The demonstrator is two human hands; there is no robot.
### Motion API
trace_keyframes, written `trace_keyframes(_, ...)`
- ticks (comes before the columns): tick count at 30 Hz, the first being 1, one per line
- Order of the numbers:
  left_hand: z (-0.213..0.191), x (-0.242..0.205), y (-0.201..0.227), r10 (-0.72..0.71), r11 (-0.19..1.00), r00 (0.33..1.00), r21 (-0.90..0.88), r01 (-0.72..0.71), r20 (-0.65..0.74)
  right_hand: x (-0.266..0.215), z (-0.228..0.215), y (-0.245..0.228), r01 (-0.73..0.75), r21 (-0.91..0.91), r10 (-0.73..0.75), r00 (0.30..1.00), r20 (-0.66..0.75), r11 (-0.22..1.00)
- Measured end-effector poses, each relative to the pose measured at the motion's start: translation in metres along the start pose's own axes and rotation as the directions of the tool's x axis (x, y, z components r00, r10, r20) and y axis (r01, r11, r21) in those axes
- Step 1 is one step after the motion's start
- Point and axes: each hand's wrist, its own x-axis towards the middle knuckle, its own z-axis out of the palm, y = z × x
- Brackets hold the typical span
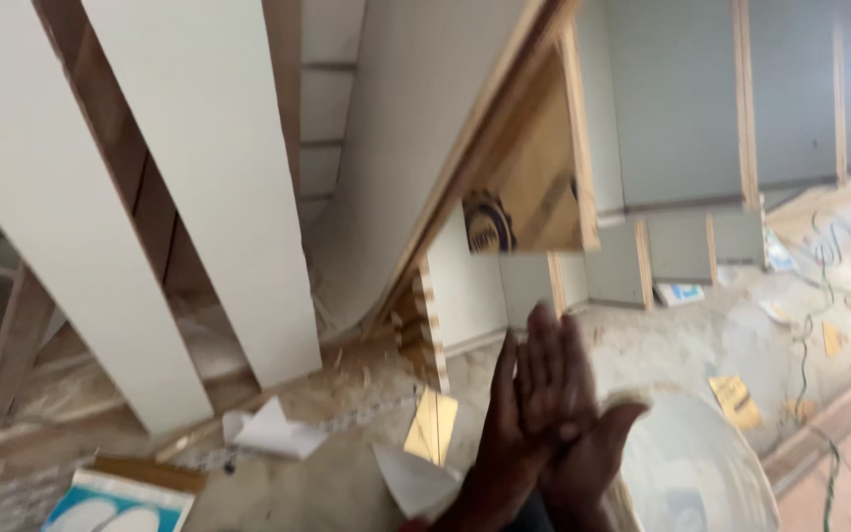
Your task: The person applies a white adhesive to a small white triangular piece using a putty knife and spreads it evenly. They then place a decorative sticker onto a wooden surface and press it down.
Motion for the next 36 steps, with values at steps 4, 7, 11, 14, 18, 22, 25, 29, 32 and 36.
trace_keyframes(4, -0.035, 0.027, -0.034, 0.026, 0.977, 0.996, -0.211, -0.043, -0.084, 0.019, -0.006, 0.034, -0.054, -0.087, 0.058, 0.997, 0.042, 0.995)
trace_keyframes(7, -0.050, 0.039, -0.046, -0.130, 0.977, 0.978, -0.191, 0.097, -0.166, 0.022, 0.001, 0.048, -0.068, -0.130, 0.066, 0.998, -0.021, 0.989)
trace_keyframes(11, -0.051, 0.043, -0.048, -0.177, 0.976, 0.965, -0.160, 0.147, -0.195, 0.000, 0.006, 0.052, -0.061, -0.445, 0.046, 0.998, -0.045, 0.894)
trace_keyframes(14, -0.061, 0.064, -0.043, -0.016, 0.998, 0.954, 0.046, 0.031, -0.299, -0.003, -0.018, 0.041, 0.032, -0.823, 0.145, 0.980, 0.138, 0.567)
trace_keyframes(18, -0.099, 0.099, -0.005, 0.341, 0.907, 0.853, 0.376, -0.189, -0.395, 0.024, -0.026, 0.013, 0.170, -0.985, -0.342, 0.926, 0.160, -0.001)
trace_keyframes(22, -0.109, 0.121, 0.032, 0.454, 0.776, 0.868, 0.569, -0.272, -0.203, 0.075, 0.020, -0.046, 0.246, -0.917, -0.558, 0.734, 0.387, -0.312)
trace_keyframes(25, -0.103, 0.131, 0.044, 0.409, 0.792, 0.906, 0.535, -0.294, -0.107, 0.111, 0.060, -0.065, 0.244, -0.952, -0.520, 0.798, 0.306, -0.185)
trace_keyframes(29, -0.105, 0.138, 0.038, 0.328, 0.832, 0.944, 0.482, -0.277, -0.025, 0.112, 0.073, -0.063, 0.229, -0.954, -0.479, 0.827, 0.295, -0.192)
trace_keyframes(32, -0.111, 0.146, 0.033, 0.334, 0.835, 0.941, 0.478, -0.271, -0.051, 0.112, 0.072, -0.055, 0.195, -0.946, -0.502, 0.809, 0.305, -0.261)
trace_keyframes(36, -0.115, 0.156, 0.029, 0.325, 0.840, 0.944, 0.479, -0.255, -0.066, 0.115, 0.068, -0.048, 0.157, -0.940, -0.547, 0.778, 0.308, -0.304)
